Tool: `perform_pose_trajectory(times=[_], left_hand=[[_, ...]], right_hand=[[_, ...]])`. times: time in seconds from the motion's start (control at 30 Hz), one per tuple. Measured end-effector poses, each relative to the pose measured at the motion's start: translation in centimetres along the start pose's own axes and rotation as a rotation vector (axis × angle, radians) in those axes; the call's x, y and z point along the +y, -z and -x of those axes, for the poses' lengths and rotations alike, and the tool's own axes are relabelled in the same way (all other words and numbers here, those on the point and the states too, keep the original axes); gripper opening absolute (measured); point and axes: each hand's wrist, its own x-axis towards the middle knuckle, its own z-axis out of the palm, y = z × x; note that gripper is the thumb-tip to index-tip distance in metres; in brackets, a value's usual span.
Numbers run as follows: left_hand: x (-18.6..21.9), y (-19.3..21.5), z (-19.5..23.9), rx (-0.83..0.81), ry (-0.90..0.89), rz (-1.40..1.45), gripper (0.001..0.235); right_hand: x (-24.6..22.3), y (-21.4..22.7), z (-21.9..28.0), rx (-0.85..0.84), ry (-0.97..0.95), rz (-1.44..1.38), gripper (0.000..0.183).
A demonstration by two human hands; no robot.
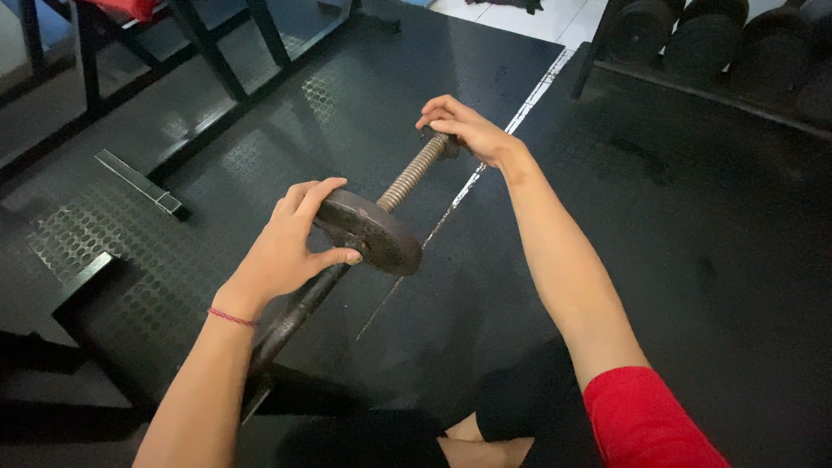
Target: The person tightens a clip onto a barbell by hand, rotating it clockwise to secure it in place. The action is repetitive and focused on ensuring the clip is firmly attached to the barbell.
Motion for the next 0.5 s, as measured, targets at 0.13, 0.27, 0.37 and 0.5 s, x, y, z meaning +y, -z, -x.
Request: perform_pose_trajectory(times=[0.13,0.27,0.37,0.5], left_hand=[[0.2,0.2,-0.1,0.000,0.001,-0.010,0.094],[0.4,0.4,-0.1,-0.020,0.025,0.002,0.094],[0.6,0.3,-0.1,-0.028,0.041,0.025,0.093],[0.9,0.4,-0.1,-0.020,0.043,0.030,0.093]], right_hand=[[0.0,1.0,0.2,-0.092,0.026,-0.098,0.022],[-0.8,0.8,0.5,-0.140,0.031,-0.037,0.021],[-1.1,1.0,0.7,-0.123,0.008,0.008,0.018],[-1.7,0.5,0.0,-0.049,-0.043,0.152,0.018]])
